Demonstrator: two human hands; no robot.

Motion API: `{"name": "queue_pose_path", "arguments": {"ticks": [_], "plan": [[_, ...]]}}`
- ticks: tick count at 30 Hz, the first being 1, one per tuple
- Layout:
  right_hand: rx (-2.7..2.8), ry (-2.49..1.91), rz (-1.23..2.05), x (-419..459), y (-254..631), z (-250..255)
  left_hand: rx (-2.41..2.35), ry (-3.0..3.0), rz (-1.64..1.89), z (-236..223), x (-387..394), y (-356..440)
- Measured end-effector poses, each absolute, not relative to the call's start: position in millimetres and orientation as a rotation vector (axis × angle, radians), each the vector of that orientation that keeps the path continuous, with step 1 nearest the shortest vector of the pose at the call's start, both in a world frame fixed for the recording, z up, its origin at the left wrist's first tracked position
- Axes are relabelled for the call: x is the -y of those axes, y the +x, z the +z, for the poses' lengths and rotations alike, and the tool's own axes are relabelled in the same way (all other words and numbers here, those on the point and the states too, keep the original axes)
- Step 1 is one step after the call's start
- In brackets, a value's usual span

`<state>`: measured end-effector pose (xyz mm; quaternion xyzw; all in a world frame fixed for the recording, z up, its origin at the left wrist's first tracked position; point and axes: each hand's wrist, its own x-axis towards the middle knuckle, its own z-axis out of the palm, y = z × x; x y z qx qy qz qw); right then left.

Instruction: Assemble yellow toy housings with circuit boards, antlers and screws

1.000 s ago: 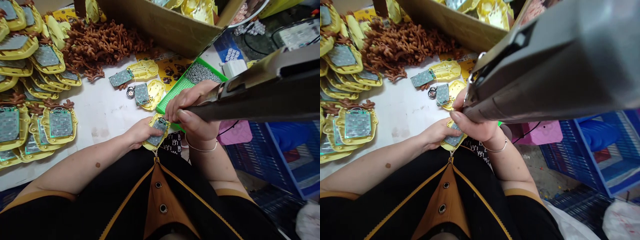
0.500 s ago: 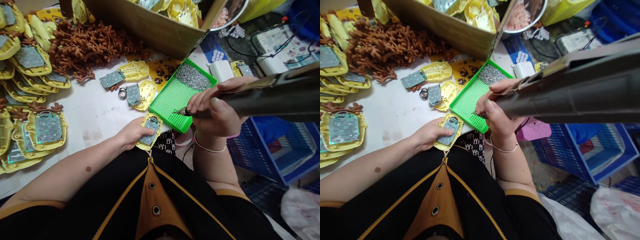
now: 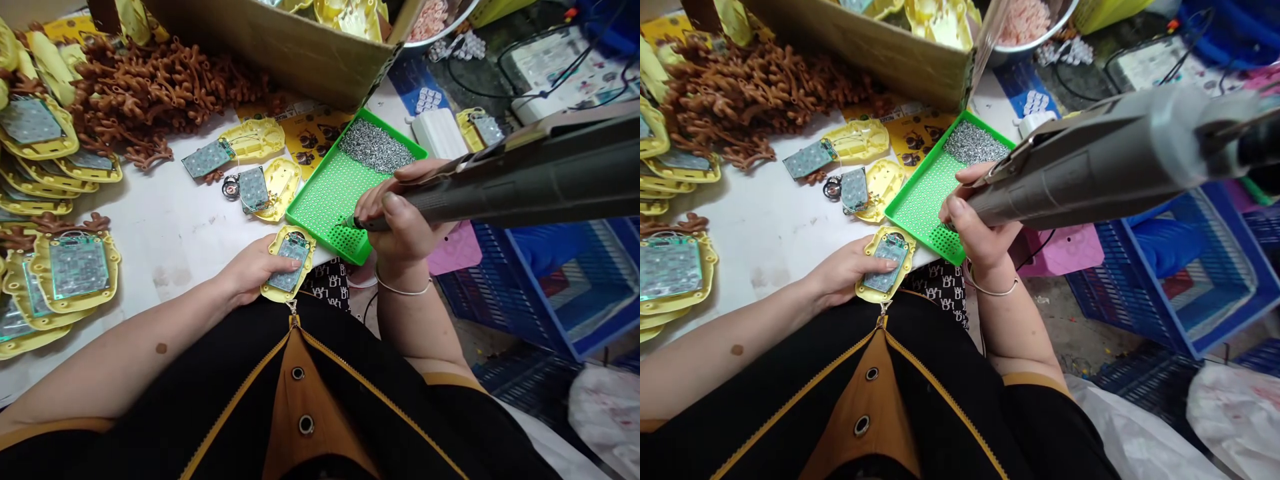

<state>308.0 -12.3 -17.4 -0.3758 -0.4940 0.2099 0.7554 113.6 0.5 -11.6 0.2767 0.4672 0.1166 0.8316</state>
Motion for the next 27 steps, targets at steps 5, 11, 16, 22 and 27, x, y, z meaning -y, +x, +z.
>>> {"name": "queue_pose_path", "arguments": {"ticks": [5,11,16,22,27], "plan": [[1.109,-0.824,0.491,12.4,310.4,-18.8,-0.985,0.588,0.256,-11.3,-0.7,113.6],[1.150,-0.762,0.530,9.7,311.7,-22.1,-0.966,0.598,0.284,-12.4,-0.1,112.0],[1.013,-0.756,0.437,25.1,300.2,1.2,-0.971,0.591,0.366,-13.3,2.4,110.4],[1.086,-0.710,0.647,64.9,275.6,32.6,-0.984,0.581,0.492,-15.2,7.8,110.3],[1.246,-0.602,0.802,76.3,258.8,21.4,-0.961,0.585,0.563,-18.7,11.6,111.5]]}}
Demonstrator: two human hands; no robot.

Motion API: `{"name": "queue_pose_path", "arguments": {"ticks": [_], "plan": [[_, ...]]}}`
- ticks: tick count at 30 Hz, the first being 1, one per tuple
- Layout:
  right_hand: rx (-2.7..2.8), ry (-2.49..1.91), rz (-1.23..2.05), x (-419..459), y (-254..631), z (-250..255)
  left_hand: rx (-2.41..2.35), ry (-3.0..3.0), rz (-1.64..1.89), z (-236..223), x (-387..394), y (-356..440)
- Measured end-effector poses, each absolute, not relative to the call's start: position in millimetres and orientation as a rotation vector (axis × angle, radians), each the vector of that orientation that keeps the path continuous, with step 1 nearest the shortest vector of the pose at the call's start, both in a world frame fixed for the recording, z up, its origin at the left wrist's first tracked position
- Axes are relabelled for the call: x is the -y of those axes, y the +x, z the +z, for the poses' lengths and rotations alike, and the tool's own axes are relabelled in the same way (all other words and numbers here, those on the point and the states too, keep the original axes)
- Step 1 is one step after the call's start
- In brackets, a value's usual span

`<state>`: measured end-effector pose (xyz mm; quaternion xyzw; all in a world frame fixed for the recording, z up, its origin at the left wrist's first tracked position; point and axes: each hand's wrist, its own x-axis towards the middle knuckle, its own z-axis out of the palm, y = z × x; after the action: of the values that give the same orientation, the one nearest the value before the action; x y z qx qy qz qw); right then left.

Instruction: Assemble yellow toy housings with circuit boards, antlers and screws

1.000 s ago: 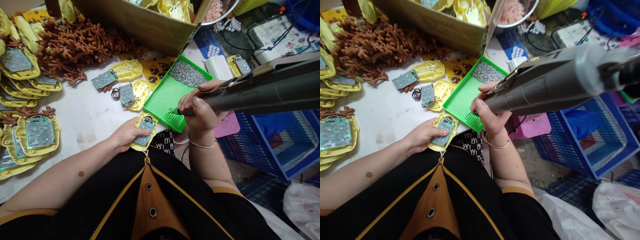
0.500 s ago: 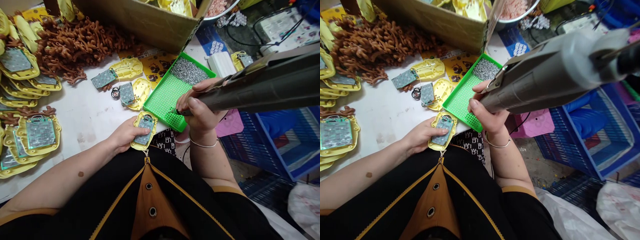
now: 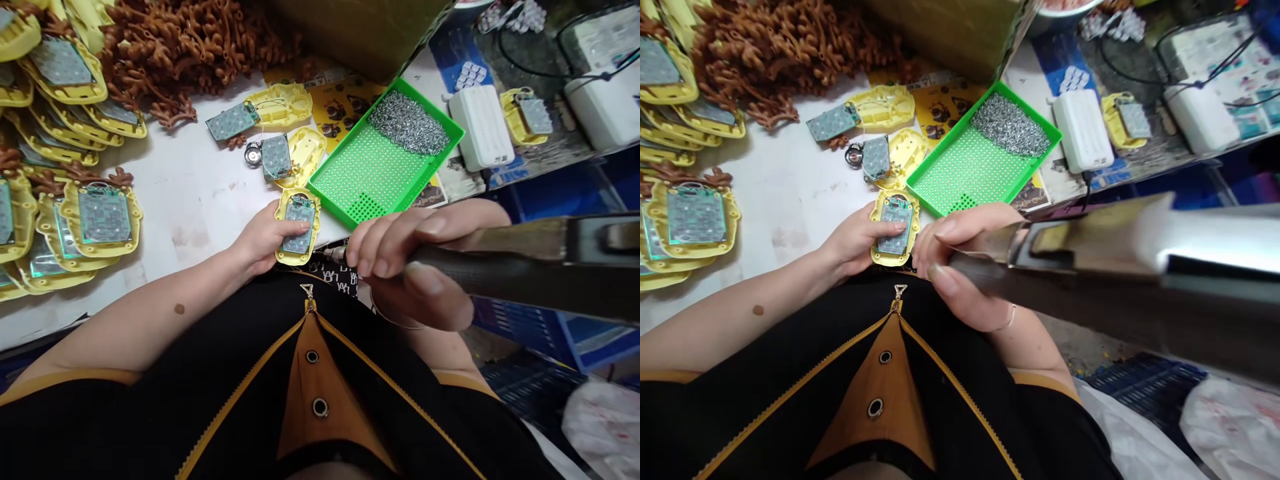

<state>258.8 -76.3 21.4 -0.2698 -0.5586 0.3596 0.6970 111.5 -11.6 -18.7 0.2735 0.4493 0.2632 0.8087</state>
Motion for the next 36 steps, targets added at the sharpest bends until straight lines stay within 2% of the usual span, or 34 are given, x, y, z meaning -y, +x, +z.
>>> {"name": "queue_pose_path", "arguments": {"ticks": [23,36], "plan": [[1.267,-0.586,0.727,71.6,245.8,4.7,-0.898,0.594,0.603,-21.4,13.7,112.0],[1.254,-0.639,0.907,73.3,242.3,10.0,-0.929,0.593,0.597,-22.1,12.3,113.2]]}}
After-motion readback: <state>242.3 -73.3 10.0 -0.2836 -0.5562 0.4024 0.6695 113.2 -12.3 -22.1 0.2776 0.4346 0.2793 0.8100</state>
